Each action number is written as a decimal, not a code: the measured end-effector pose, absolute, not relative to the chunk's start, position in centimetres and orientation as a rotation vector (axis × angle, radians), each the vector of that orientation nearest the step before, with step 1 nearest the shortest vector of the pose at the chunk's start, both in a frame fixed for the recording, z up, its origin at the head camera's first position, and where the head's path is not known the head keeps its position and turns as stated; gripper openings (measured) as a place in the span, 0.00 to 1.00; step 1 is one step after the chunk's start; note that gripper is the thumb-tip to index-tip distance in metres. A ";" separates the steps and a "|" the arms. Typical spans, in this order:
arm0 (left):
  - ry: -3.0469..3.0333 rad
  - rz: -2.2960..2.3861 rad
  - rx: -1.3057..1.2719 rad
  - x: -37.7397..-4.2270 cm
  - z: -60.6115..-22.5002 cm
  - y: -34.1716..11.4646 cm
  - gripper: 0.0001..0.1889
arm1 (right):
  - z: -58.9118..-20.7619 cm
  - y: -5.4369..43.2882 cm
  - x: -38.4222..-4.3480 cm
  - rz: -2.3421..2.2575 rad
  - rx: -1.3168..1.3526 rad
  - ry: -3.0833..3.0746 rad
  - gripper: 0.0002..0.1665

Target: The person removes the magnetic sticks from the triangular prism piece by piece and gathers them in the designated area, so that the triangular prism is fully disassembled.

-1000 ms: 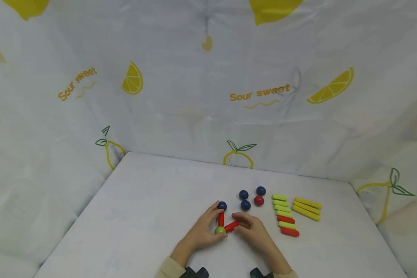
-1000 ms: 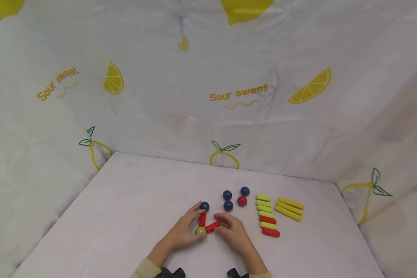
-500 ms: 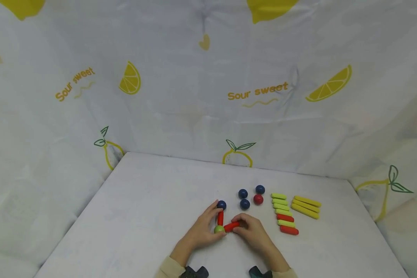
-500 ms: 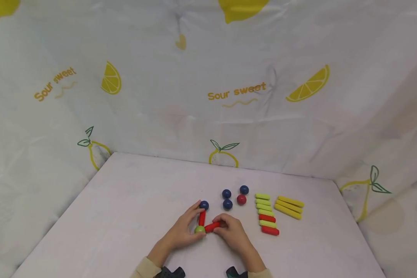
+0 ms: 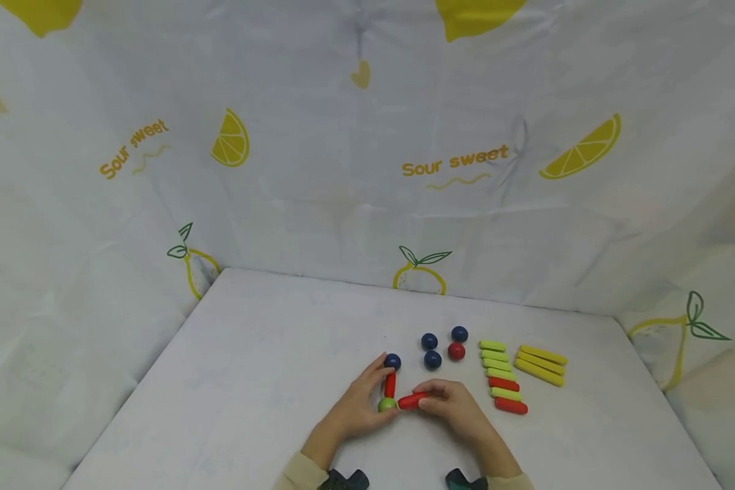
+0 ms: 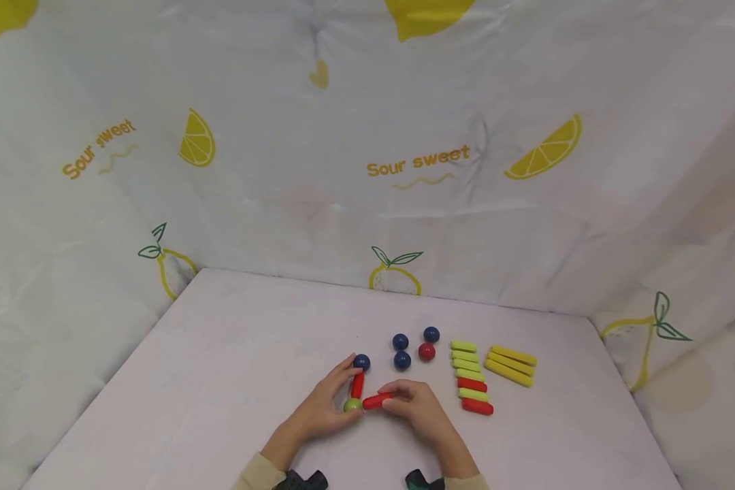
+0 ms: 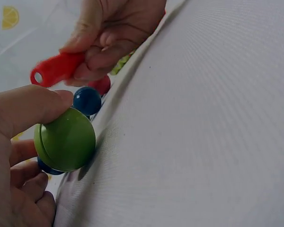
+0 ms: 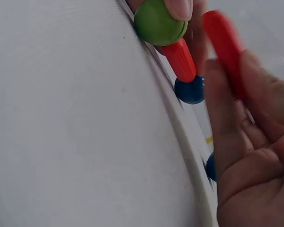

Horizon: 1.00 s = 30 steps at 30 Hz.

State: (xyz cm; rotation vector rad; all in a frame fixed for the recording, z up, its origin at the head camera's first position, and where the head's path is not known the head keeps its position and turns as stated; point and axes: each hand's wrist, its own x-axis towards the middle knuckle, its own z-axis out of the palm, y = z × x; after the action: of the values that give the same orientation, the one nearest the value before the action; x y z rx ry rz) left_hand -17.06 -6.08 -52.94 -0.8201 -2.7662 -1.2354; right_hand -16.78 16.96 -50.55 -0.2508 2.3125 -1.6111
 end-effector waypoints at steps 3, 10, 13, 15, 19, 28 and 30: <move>-2.779 -1.226 -0.804 -17.1 -53.1 -6.0 0.36 | -50.3 17.5 -16.5 -1.670 -0.172 2.313 0.21; -2.839 -1.240 -0.769 -17.2 -53.2 -5.9 0.39 | -49.2 20.3 -14.9 -1.705 0.152 2.453 0.21; -2.855 -1.268 -0.762 -17.2 -53.0 -6.1 0.41 | -48.9 22.5 -13.9 -1.592 0.254 2.559 0.20; -2.867 -1.280 -0.764 -17.1 -52.6 -6.4 0.41 | -48.8 24.2 -13.3 -1.507 0.281 2.620 0.20; -2.888 -1.301 -0.768 -17.1 -52.0 -7.0 0.40 | -49.1 26.9 -12.4 -1.394 0.344 2.667 0.27; -2.864 -1.356 -0.863 -17.0 -52.0 -7.9 0.35 | -50.4 29.6 -11.6 -1.240 0.489 2.709 0.43; -2.834 -1.389 -0.881 -16.9 -52.1 -8.0 0.34 | -50.5 29.8 -11.6 -1.195 0.496 2.747 0.45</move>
State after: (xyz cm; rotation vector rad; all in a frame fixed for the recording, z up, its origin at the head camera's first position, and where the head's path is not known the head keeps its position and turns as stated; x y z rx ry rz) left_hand -16.86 -8.03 -52.12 -0.8814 -2.8338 -1.3888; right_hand -11.58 29.79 -50.49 0.4958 2.7466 -1.1947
